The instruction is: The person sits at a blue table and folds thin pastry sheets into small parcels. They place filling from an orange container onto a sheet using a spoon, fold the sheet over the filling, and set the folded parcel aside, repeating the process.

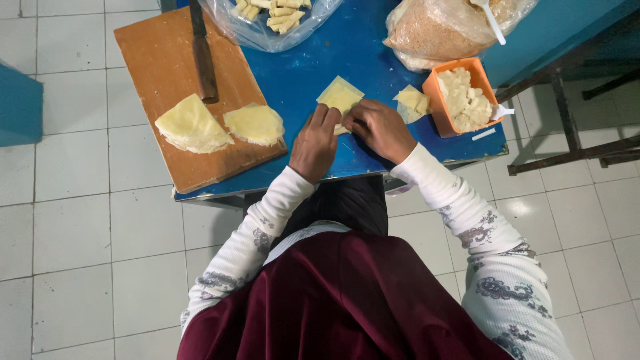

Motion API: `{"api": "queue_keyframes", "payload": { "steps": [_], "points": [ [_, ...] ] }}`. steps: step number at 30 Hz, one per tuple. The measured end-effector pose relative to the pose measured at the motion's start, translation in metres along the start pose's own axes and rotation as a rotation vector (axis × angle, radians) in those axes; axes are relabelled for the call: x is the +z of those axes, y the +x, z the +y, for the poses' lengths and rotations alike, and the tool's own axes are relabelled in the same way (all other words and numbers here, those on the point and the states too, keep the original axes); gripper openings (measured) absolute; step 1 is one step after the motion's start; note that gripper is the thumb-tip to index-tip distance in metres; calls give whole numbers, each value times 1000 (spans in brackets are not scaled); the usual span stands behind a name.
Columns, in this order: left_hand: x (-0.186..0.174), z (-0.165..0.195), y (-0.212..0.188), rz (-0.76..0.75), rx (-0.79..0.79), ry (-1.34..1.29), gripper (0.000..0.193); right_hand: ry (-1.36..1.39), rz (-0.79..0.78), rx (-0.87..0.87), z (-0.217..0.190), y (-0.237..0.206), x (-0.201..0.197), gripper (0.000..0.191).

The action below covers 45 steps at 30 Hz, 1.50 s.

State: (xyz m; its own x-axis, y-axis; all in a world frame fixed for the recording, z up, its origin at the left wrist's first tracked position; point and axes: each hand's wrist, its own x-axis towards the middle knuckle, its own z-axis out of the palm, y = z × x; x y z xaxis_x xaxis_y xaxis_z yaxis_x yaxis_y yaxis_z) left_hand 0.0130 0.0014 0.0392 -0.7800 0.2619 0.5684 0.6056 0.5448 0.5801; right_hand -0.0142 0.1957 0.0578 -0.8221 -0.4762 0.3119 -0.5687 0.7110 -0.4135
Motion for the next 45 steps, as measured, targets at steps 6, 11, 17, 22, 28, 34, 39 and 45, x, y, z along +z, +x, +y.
{"api": "queue_keyframes", "payload": {
  "steps": [6,11,17,22,28,34,39,45],
  "points": [
    [-8,3,-10,-51,75,93,38,81,-36,4,3,3,-3,10],
    [-9,3,-17,-73,155,192,29,112,-46,-44,4,3,-4,8],
    [-13,5,-25,-82,121,121,28,121,-56,-33,5,4,-4,8],
    [-11,4,-16,-52,-17,-29,20,107,-39,-52,4,2,-5,8],
    [14,-3,1,-13,58,64,12,84,-8,-26,3,-1,-2,10],
    [21,-23,7,-34,-100,-163,9,62,2,-34,-6,-6,-4,13],
    [22,-28,11,-62,-148,-182,7,103,-60,-23,-13,-7,-14,24],
    [21,-29,10,-118,-153,-200,3,145,-43,15,-14,-5,-21,23]
  ]
}}
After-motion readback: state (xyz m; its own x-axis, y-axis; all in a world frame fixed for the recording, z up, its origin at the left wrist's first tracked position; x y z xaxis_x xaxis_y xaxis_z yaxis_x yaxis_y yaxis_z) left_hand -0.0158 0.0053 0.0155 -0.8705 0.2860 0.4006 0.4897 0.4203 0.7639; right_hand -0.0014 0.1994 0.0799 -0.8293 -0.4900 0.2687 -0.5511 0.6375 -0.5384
